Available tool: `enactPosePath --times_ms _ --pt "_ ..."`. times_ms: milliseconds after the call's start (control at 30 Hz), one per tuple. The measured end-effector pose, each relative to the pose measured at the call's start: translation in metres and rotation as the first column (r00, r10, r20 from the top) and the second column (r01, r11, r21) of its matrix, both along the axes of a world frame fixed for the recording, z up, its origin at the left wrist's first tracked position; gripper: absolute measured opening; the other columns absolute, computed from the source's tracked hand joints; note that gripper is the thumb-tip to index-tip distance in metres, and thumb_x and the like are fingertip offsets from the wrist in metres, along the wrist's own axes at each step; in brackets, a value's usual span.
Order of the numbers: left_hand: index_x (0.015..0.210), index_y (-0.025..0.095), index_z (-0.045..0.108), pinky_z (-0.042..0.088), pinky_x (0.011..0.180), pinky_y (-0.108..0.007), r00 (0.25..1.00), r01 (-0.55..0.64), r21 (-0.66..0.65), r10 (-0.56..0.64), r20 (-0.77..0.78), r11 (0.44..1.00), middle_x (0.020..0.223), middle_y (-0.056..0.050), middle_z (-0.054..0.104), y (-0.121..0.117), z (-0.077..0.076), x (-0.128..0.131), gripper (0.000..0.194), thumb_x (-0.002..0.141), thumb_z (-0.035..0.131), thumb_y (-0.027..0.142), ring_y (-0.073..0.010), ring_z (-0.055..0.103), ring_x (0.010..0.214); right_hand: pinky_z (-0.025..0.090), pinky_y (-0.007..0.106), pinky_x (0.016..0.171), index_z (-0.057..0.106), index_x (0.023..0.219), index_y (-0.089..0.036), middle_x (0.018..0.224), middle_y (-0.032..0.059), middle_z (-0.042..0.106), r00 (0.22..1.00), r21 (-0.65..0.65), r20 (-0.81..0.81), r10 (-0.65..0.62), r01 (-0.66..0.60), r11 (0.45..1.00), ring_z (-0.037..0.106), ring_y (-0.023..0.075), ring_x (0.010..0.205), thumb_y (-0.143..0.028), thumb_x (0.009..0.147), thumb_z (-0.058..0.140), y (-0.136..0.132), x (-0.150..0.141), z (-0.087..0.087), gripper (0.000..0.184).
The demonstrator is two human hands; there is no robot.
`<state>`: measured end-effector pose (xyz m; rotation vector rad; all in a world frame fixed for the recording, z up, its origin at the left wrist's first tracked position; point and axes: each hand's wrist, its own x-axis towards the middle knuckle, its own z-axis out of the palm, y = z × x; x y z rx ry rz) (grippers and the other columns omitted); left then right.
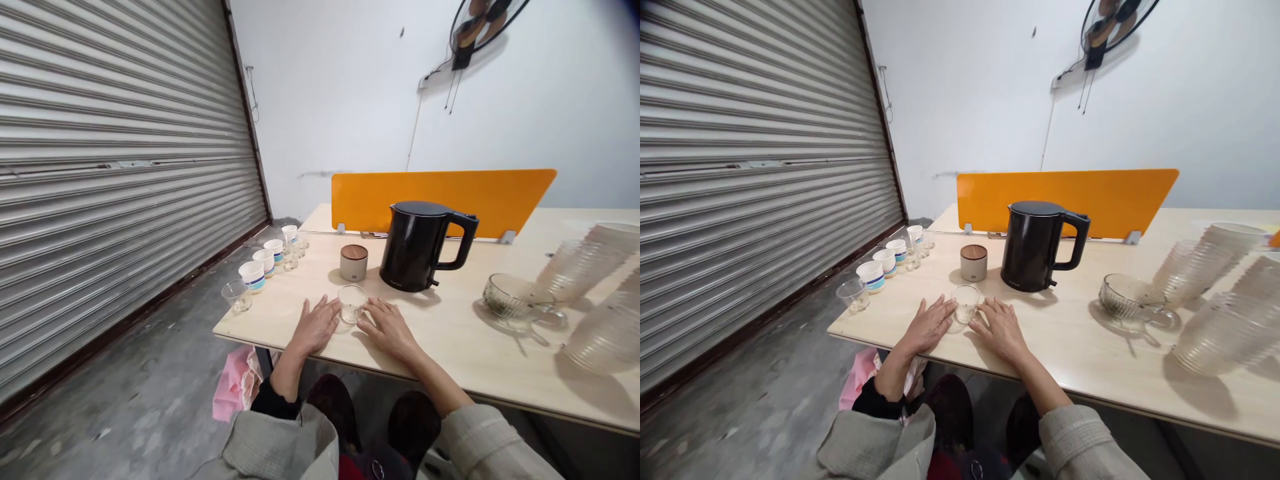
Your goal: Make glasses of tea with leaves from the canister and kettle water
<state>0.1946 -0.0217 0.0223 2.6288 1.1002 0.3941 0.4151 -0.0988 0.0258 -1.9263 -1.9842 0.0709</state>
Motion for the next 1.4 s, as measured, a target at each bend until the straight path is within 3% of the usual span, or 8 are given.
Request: enactPosePath --times_ms 100,200,300,433,833,1400 --pt "0.153 0.033 0.038 0.007 0.123 -0.069 1.000 0.000 0.003 0.000 0.000 1.000 0.163 -0.002 0.038 -0.001 -0.001 -0.001 0.052 0.101 0.036 0.033 -0.0253 0.022 0.155 0.027 0.055 0.118 0.063 0.135 -0.022 0.154 0.0145 0.049 1.000 0.038 -0.009 0.003 -0.003 0.999 0.038 0.0342 0.146 -0.056 0.097 0.046 0.000 0.003 -0.003 0.054" --pt "0.156 0.030 0.035 0.010 0.124 -0.065 1.000 -0.030 0.020 0.030 -0.001 0.999 0.164 -0.003 0.035 -0.001 -0.004 -0.001 0.054 0.101 0.036 0.032 -0.0253 0.022 0.156 0.029 0.050 0.118 0.055 0.144 -0.016 0.155 0.0179 0.048 1.000 0.090 0.005 -0.007 0.006 0.996 0.040 0.0324 0.145 -0.055 0.097 0.046 -0.001 0.005 -0.006 0.062" --pt "0.158 0.025 0.032 0.012 0.125 -0.062 0.996 -0.088 0.051 0.088 0.001 0.995 0.166 -0.006 0.030 -0.001 -0.007 0.000 0.056 0.101 0.035 0.031 -0.0274 0.017 0.157 0.028 0.050 0.119 0.042 0.152 -0.009 0.159 0.0217 0.040 0.994 0.113 0.028 -0.110 0.106 0.988 0.035 0.0321 0.148 -0.052 0.099 0.042 -0.006 0.006 -0.007 0.069" --pt "0.158 0.022 0.031 0.009 0.126 -0.060 0.991 -0.134 0.084 0.135 -0.006 0.987 0.168 -0.007 0.024 -0.002 -0.010 0.003 0.057 0.103 0.033 0.036 -0.0291 0.012 0.157 0.023 0.055 0.120 0.037 0.154 -0.007 0.163 0.0218 0.032 0.965 0.018 0.098 -0.243 0.243 0.970 0.029 0.0328 0.151 -0.047 0.102 0.034 -0.013 0.004 -0.006 0.066" --pt "0.156 0.021 0.036 0.012 0.126 -0.061 0.985 -0.160 0.090 0.165 -0.051 0.983 0.167 -0.009 0.028 -0.007 -0.005 0.007 0.057 0.104 0.027 0.043 -0.0308 0.017 0.156 0.009 0.059 0.123 0.032 0.158 -0.006 0.167 0.0179 0.022 0.958 -0.154 0.193 -0.213 0.244 0.957 0.013 0.0327 0.156 -0.051 0.102 0.029 -0.013 -0.008 0.001 0.072" --pt "0.156 0.022 0.036 0.013 0.126 -0.057 0.983 -0.168 0.090 0.174 -0.059 0.982 0.167 -0.008 0.028 -0.007 -0.005 0.008 0.057 0.104 0.027 0.044 -0.0288 0.018 0.156 0.010 0.059 0.123 0.031 0.158 -0.004 0.167 0.0179 0.021 0.953 -0.161 0.227 -0.201 0.241 0.957 0.012 0.0334 0.156 -0.051 0.102 0.027 -0.013 -0.009 0.001 0.074"
